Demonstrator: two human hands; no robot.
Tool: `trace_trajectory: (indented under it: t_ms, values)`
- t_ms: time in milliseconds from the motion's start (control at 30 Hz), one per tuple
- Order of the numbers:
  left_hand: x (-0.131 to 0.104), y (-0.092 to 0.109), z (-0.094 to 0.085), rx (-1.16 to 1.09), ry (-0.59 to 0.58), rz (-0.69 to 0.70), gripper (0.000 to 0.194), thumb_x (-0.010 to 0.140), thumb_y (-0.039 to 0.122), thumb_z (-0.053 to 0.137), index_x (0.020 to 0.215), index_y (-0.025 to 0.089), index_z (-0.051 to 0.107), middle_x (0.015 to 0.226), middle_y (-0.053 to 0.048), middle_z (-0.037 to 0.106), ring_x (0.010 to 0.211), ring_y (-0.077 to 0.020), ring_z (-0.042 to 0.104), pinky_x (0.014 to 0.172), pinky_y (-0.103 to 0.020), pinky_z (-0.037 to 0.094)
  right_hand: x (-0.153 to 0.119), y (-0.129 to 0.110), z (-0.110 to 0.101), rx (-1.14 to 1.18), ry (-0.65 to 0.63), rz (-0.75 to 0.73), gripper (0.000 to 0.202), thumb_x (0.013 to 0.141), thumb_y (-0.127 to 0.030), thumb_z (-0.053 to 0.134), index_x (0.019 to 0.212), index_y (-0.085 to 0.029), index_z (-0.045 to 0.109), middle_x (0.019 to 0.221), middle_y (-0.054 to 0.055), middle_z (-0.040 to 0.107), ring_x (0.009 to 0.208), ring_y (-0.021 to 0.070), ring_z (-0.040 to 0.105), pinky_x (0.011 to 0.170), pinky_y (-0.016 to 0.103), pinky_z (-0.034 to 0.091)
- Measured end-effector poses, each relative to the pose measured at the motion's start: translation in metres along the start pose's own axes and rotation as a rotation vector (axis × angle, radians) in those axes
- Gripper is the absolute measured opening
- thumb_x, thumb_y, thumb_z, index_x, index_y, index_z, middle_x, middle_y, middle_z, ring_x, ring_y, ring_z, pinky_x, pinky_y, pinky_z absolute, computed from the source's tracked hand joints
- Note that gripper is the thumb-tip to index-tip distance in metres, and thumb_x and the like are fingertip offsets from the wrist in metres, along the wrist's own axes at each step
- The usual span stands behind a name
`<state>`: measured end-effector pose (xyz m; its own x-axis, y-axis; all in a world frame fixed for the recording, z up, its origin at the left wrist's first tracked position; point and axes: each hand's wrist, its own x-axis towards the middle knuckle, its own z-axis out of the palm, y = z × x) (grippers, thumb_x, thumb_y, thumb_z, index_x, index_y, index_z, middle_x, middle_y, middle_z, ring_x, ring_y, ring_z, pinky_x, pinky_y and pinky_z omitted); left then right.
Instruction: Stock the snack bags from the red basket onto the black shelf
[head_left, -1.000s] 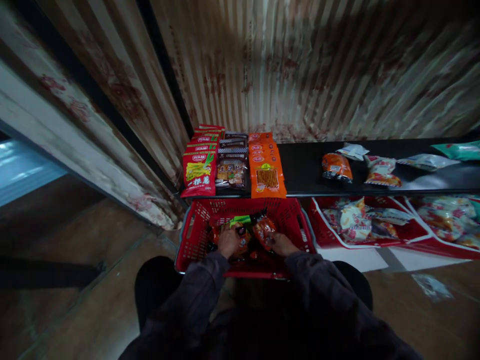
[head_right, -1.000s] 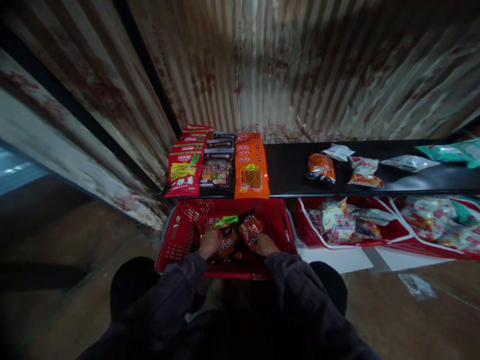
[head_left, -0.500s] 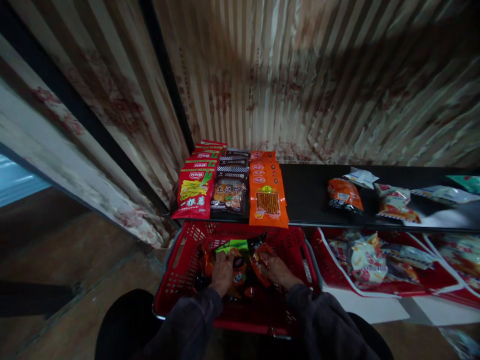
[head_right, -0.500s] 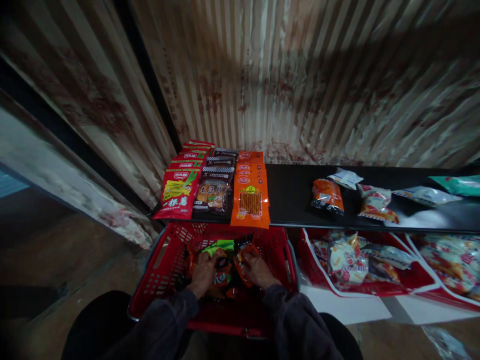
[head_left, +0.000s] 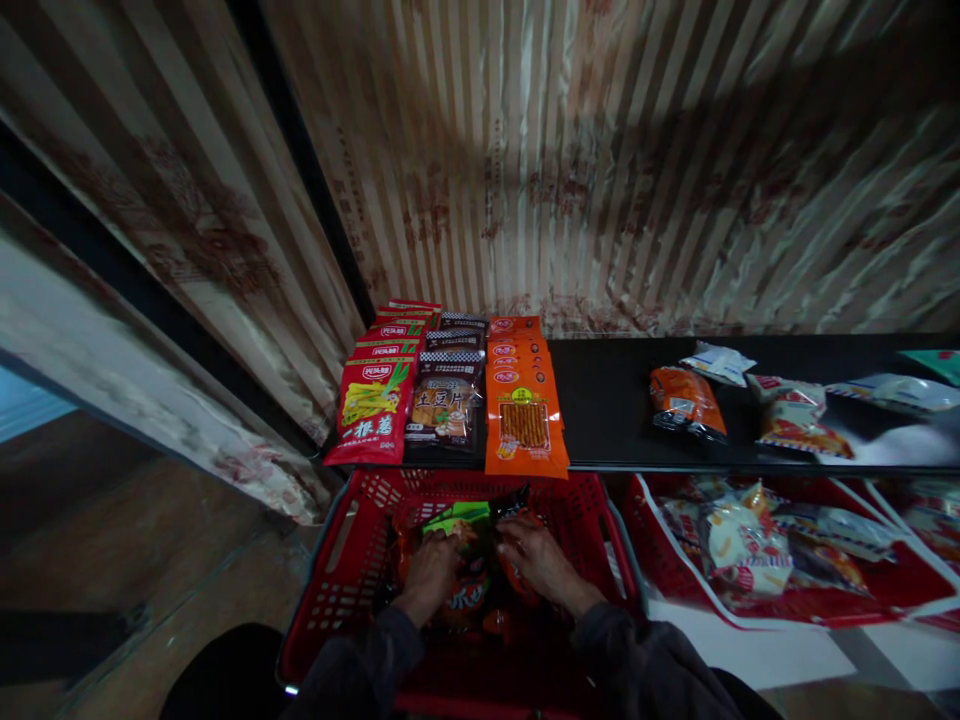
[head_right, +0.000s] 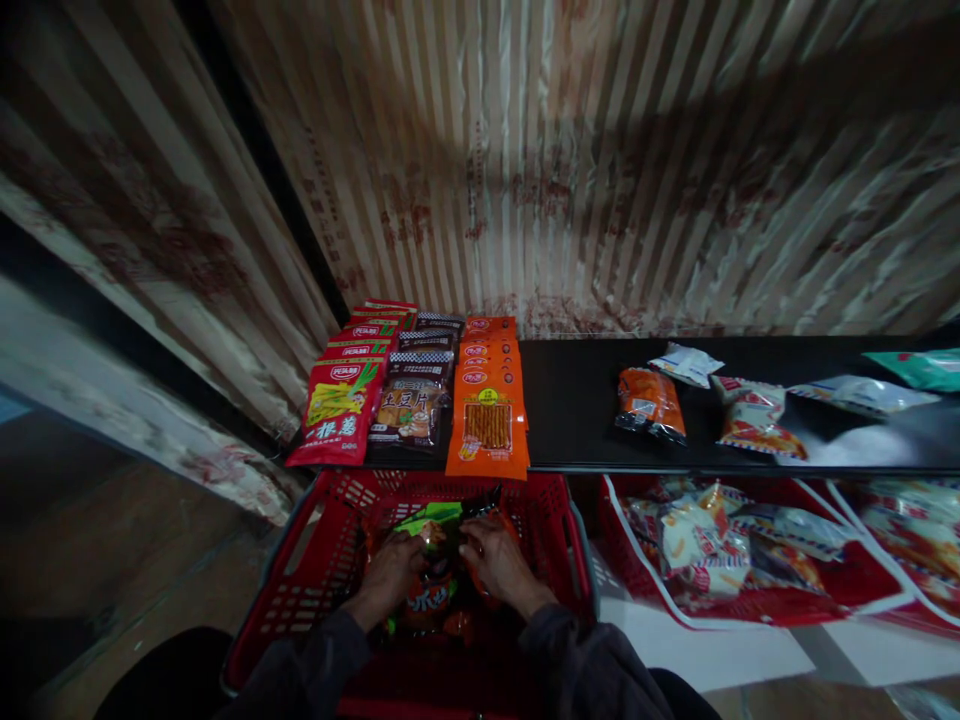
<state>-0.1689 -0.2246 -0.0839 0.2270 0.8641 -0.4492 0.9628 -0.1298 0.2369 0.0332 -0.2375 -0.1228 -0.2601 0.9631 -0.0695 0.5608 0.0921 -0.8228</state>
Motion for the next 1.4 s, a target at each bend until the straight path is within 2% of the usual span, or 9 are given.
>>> trace_trajectory:
  t_ms: [133,333,500,600,700,900,1067,1200,1400]
  values:
    - [-0.01,0.006,-0.008,0.041,0.027,0.03,0.036,0.092,0.013,0.039,0.11,0.018,0.069,0.116,-0.011,0.067,0.117,-0.0215,0.058,0.099,-0.031,0.043,0.0,-0.003,-0.002,0.069,-0.046,-0.023,0.035,0.083,-0.02,0.061,0.117,-0.02,0.07,0.122,0.012,0.07,0.112,0.0255,0.066,0.1,0.043,0.05]
    - [-0.029,0.017,-0.021,0.116,0.156,0.109,0.039,0.09,0.01,0.041,0.121,0.02,0.063,0.122,-0.01,0.064,0.121,-0.0243,0.055,0.091,-0.033,0.05,-0.002,-0.004,0.001,0.159,-0.073,-0.074,0.036,0.081,-0.029,0.067,0.116,-0.021,0.071,0.123,0.012,0.07,0.116,0.0282,0.064,0.103,0.047,0.046]
    - [-0.041,0.022,-0.042,0.105,0.23,0.154,0.033,0.088,0.006,0.04,0.109,0.017,0.063,0.112,-0.01,0.067,0.112,-0.0232,0.058,0.089,-0.032,0.049,-0.006,-0.011,0.004,0.374,-0.168,-0.098,0.058,0.078,-0.035,0.072,0.133,-0.024,0.06,0.13,0.009,0.067,0.121,0.0277,0.061,0.108,0.049,0.042]
    - [-0.045,0.026,-0.054,0.038,0.256,0.112,0.03,0.093,0.01,0.035,0.105,0.018,0.062,0.106,-0.009,0.069,0.107,-0.0213,0.061,0.087,-0.03,0.047,-0.009,-0.019,0.0,0.457,-0.232,-0.083,0.065,0.076,-0.041,0.075,0.135,-0.022,0.056,0.135,0.01,0.063,0.125,0.0288,0.057,0.111,0.051,0.039]
    - [-0.046,0.029,-0.063,-0.099,0.28,-0.002,0.026,0.096,0.018,0.036,0.104,0.022,0.06,0.102,-0.006,0.071,0.1,-0.0189,0.065,0.085,-0.028,0.045,-0.012,-0.026,-0.007,0.564,-0.298,-0.028,0.073,0.073,-0.048,0.078,0.136,-0.021,0.053,0.134,0.011,0.063,0.124,0.0296,0.058,0.109,0.05,0.041]
    - [-0.052,0.038,-0.084,-0.221,0.318,-0.169,0.023,0.096,0.026,0.04,0.104,0.023,0.061,0.095,-0.003,0.073,0.09,-0.0199,0.068,0.077,-0.028,0.043,-0.018,-0.037,-0.019,0.719,-0.352,0.053,0.083,0.066,-0.054,0.082,0.136,-0.024,0.05,0.137,0.009,0.061,0.125,0.0287,0.057,0.109,0.048,0.041]
    - [-0.046,0.043,-0.107,-0.235,0.36,-0.119,0.022,0.093,0.027,0.047,0.099,0.022,0.067,0.095,-0.006,0.075,0.093,-0.023,0.069,0.073,-0.028,0.044,-0.025,-0.042,-0.022,0.858,-0.366,0.076,0.075,0.068,-0.05,0.082,0.133,-0.024,0.052,0.131,0.008,0.065,0.12,0.0261,0.061,0.107,0.046,0.044]
    - [-0.036,0.034,-0.115,-0.436,0.369,-0.002,0.016,0.087,0.025,0.055,0.088,0.02,0.07,0.087,-0.005,0.075,0.082,-0.0194,0.068,0.07,-0.026,0.046,-0.029,-0.043,-0.027,0.923,-0.369,0.137,0.064,0.074,-0.048,0.078,0.13,-0.025,0.056,0.126,0.007,0.068,0.111,0.0256,0.067,0.1,0.045,0.049]
    - [-0.031,0.011,-0.103,-1.007,0.328,0.142,0.019,0.075,0.035,0.066,0.079,0.017,0.068,0.076,-0.002,0.071,0.062,-0.0127,0.059,0.055,-0.021,0.045,-0.028,-0.046,-0.03,0.941,-0.304,0.148,0.063,0.072,-0.048,0.08,0.127,-0.024,0.059,0.126,0.007,0.069,0.115,0.0273,0.065,0.099,0.043,0.05]
